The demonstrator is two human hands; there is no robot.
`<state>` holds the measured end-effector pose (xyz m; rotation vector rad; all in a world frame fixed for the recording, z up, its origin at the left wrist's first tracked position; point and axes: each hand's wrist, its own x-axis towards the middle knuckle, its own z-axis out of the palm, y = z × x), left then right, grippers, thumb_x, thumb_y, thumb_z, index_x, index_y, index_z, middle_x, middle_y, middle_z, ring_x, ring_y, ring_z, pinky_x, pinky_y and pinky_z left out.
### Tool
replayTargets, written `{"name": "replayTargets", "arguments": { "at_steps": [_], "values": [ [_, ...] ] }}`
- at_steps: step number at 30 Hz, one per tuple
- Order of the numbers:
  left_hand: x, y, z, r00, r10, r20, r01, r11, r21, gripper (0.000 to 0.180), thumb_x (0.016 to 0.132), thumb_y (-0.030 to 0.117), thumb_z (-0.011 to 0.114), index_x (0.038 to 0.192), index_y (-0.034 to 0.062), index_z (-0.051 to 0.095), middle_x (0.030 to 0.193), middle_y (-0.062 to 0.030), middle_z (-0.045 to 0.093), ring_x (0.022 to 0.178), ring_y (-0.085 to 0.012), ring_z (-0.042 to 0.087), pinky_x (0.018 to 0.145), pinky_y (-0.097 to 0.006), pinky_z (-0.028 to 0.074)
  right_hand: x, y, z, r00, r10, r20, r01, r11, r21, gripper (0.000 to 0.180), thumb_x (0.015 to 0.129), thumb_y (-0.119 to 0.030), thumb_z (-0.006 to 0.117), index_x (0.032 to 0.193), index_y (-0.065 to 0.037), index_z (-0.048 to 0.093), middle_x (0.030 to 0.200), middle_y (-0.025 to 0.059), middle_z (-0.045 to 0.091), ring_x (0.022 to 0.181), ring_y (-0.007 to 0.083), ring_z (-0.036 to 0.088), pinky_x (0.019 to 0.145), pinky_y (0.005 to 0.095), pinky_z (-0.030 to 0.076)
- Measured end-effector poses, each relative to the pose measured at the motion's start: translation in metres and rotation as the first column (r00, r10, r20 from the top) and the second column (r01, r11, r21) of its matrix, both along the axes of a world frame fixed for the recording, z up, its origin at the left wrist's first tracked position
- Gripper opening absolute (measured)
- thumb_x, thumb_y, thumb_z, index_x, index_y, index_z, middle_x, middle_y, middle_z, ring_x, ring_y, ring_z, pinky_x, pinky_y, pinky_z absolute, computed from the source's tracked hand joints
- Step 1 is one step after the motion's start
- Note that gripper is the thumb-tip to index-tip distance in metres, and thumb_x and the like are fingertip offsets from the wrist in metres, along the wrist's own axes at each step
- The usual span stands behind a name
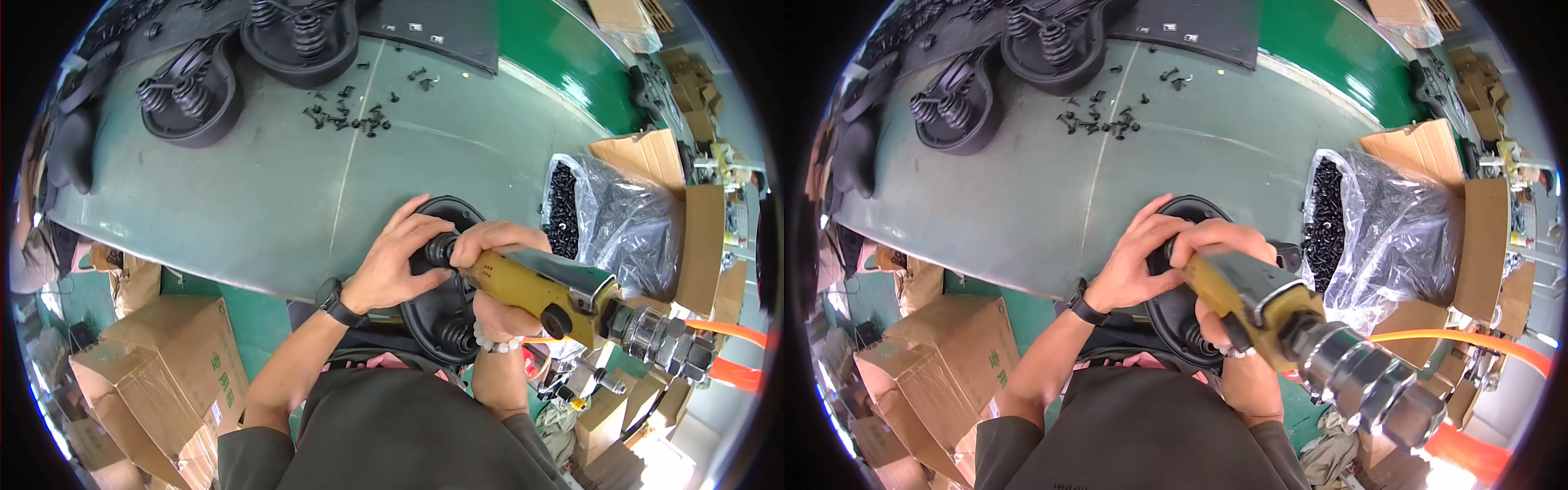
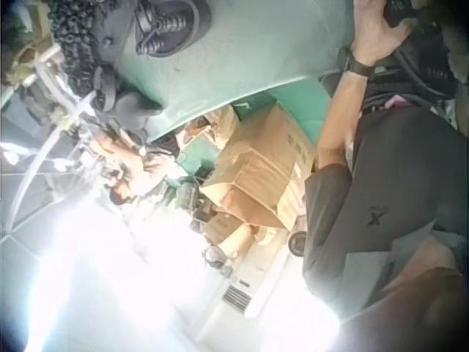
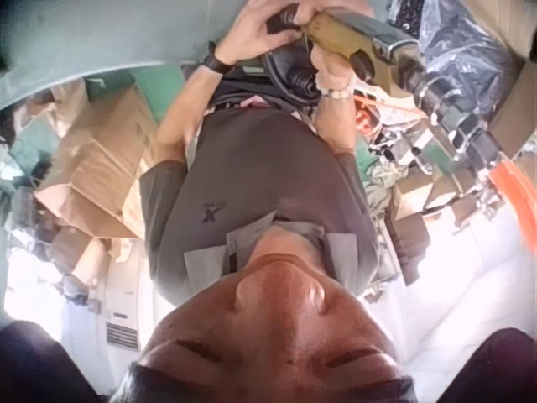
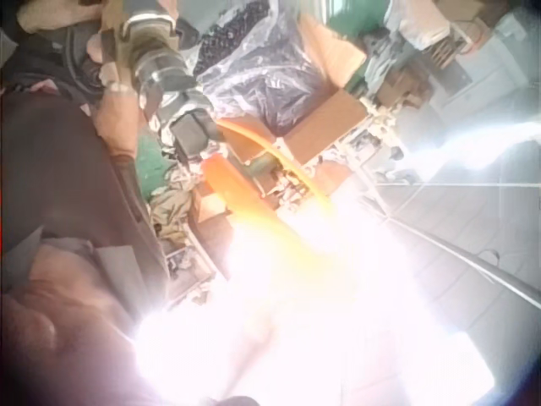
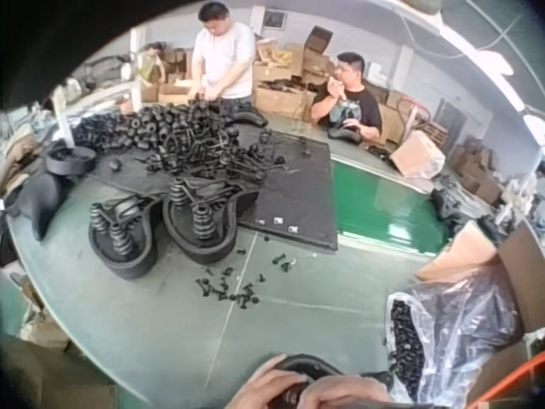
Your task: Assembling bicycle seats using an electric screwdriver.
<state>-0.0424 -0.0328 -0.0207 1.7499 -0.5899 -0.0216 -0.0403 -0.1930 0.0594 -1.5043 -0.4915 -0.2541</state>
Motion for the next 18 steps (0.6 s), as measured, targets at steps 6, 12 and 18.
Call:
{"name": "replayTargets", "arguments": {
  "at_steps": [6,12,18],
  "values": [
    [-0.005,0.002,0.0,0.998,0.059,-0.017,-0.059,0.998,-0.003,0.06,0.068,0.016,0.081,0.123,0.0034,0.062,0.124,-0.0117,0.06,0.137,-0.0396,0.04,0.112,-0.049,0.038,-0.006,0.007,-0.001,0.98,-0.082,-0.179,0.09,0.995,0.039,0.105,0.065,-0.091,0.058,0.11,0.004,0.049,0.078,0.0154,0.059,0.067,0.0248,0.059,0.061,0.0351,0.052],
    [0.004,-0.001,0.01,0.999,0.05,-0.014,-0.049,0.997,0.062,0.06,0.066,0.019,0.082,0.121,0.0058,0.063,0.12,-0.0118,0.062,0.133,-0.0384,0.044,0.112,-0.048,0.038,0.008,0.01,-0.006,0.954,0.011,-0.3,0.052,0.978,0.2,0.101,0.068,-0.087,0.062,0.116,0.001,0.05,0.079,0.0138,0.058,0.071,0.0244,0.057,0.064,0.0354,0.048],
    [0.014,-0.015,0.019,0.997,0.056,0.049,-0.059,0.997,0.046,0.047,0.063,0.018,0.08,0.107,0.0071,0.068,0.102,-0.0112,0.067,0.111,-0.0343,0.059,0.112,-0.047,0.038,-0.021,-0.036,0.044,0.997,0.051,0.055,-0.069,0.911,0.407,0.096,0.074,-0.088,0.053,0.12,-0.004,0.051,0.075,0.0113,0.058,0.064,0.0246,0.057,0.052,0.0365,0.046]
  ]
}}
